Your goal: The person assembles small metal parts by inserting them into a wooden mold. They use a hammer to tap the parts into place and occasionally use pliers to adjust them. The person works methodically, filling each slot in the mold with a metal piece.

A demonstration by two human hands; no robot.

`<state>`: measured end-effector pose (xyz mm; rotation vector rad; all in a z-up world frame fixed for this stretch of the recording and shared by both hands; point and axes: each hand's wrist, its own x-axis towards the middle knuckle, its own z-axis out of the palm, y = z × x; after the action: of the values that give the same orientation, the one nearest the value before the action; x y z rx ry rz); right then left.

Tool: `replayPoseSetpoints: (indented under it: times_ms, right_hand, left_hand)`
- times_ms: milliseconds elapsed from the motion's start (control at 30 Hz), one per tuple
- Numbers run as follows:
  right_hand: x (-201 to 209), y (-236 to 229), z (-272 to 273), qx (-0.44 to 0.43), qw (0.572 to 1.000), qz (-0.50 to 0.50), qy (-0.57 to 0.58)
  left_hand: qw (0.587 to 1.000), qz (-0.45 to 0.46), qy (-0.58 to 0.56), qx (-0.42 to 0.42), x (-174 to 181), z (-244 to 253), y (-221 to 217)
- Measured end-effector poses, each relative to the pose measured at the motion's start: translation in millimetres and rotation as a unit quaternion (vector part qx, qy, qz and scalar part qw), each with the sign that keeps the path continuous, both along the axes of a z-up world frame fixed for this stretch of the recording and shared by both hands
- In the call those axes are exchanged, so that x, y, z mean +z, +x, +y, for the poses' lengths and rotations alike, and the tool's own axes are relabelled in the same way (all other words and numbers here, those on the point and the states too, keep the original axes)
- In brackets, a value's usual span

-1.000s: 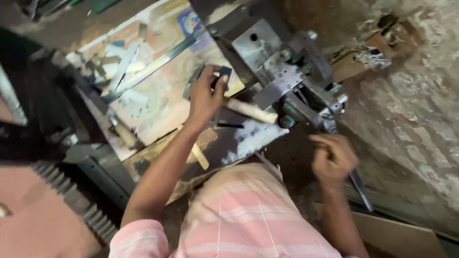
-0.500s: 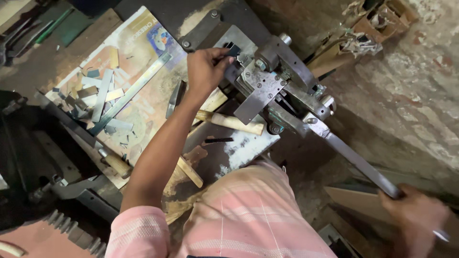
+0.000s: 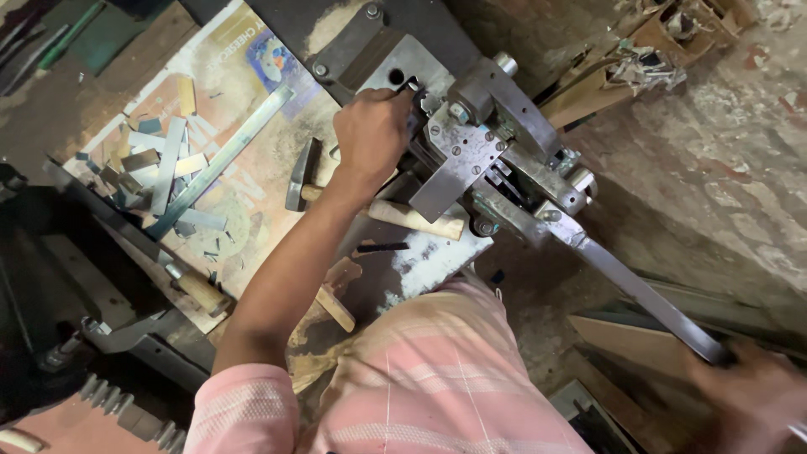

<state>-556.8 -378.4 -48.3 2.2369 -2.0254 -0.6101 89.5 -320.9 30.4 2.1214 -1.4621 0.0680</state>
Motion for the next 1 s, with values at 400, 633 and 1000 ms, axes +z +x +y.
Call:
replayPoseSetpoints:
  times_ms: [400, 633, 1000]
  right_hand:
    - [-11.0, 4.6, 2.8, 0.014, 0.998, -0.042, -0.039]
    - [-8.5, 5.4, 1.5, 0.030, 0.997, -0.069, -0.020]
    - [5.9, 32.4, 6.0, -0.009, 0.990, -0.118, -0.077]
  left_hand:
    - [1.000, -0.017, -0.006, -0.007, -1.3, 1.1, 5.7]
    - [0.997, -0.048, -0.011, -0.063, -8.7, 3.1, 19.6]
    - [0.986, -0.068, -0.039, -0.150, 4.1, 9.6, 43.9]
